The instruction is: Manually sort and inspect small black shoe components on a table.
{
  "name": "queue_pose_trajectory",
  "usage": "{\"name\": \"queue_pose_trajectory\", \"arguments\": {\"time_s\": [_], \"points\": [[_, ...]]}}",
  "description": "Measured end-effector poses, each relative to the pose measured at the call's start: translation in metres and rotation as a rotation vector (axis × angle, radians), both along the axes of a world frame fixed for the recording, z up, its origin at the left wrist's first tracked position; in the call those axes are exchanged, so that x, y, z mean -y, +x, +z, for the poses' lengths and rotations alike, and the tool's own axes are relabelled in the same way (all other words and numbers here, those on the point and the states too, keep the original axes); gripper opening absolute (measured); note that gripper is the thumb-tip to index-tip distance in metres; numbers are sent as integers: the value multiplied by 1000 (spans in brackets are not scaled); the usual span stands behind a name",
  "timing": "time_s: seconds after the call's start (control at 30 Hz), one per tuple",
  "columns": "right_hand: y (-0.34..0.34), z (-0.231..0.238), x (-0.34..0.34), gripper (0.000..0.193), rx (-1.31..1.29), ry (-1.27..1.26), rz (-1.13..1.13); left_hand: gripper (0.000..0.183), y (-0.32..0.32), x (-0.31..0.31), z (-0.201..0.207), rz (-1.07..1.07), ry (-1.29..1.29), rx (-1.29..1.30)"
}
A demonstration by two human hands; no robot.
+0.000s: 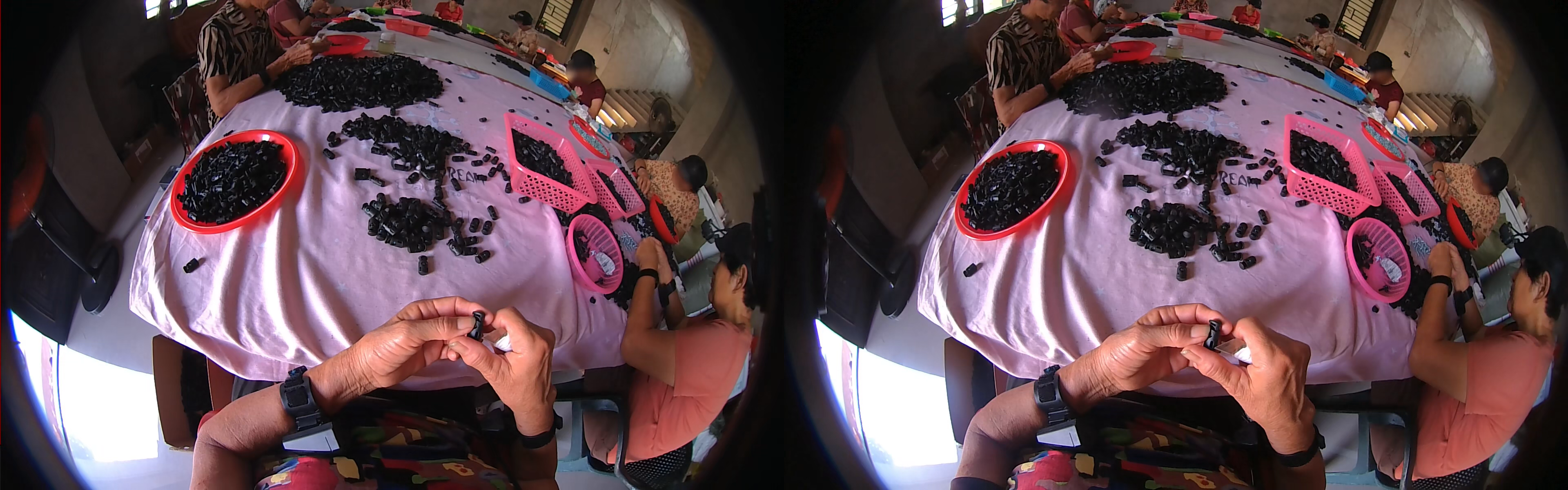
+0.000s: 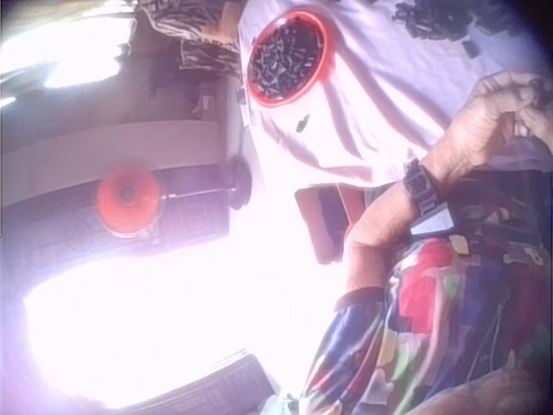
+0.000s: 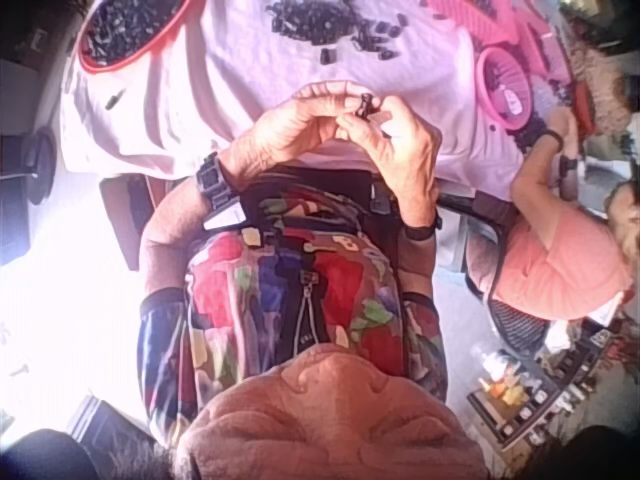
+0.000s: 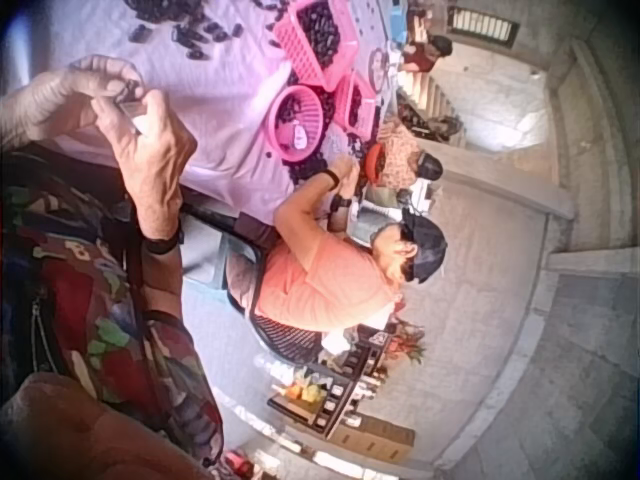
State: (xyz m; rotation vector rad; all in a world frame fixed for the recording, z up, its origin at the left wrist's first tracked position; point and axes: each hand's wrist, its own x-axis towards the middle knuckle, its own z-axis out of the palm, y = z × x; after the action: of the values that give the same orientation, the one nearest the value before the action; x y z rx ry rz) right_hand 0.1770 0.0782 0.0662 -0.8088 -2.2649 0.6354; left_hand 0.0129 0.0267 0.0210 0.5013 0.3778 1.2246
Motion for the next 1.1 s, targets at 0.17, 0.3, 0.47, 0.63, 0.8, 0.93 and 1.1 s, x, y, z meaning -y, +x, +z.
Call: {"name": "queue_pose_trajectory", "arguments": {"time_s": [0.17,0.3,0.47,0.63,0.8,0.93,1.1], "points": [[0,0,0,38,3,7,3,26,0,0,-2,12,-14,-10],[0,-1,-1,38,4,5,6,28,-3,-1,-3,-36,-8,-7],[0,-1,-1,40,18,19,-3,26,0,1,-1,7,-12,-11],[1,-4,-3,40,23,23,-6,27,-1,-1,-5,-3,-31,-5],[0,-6,-4,40,33,28,2,28,0,-2,-8,-13,-55,9],[-1,-7,-5,39,46,25,2,27,2,-4,-12,15,-64,15],[-2,-5,-5,39,67,45,-3,28,1,-4,-13,2,-69,16]]}}
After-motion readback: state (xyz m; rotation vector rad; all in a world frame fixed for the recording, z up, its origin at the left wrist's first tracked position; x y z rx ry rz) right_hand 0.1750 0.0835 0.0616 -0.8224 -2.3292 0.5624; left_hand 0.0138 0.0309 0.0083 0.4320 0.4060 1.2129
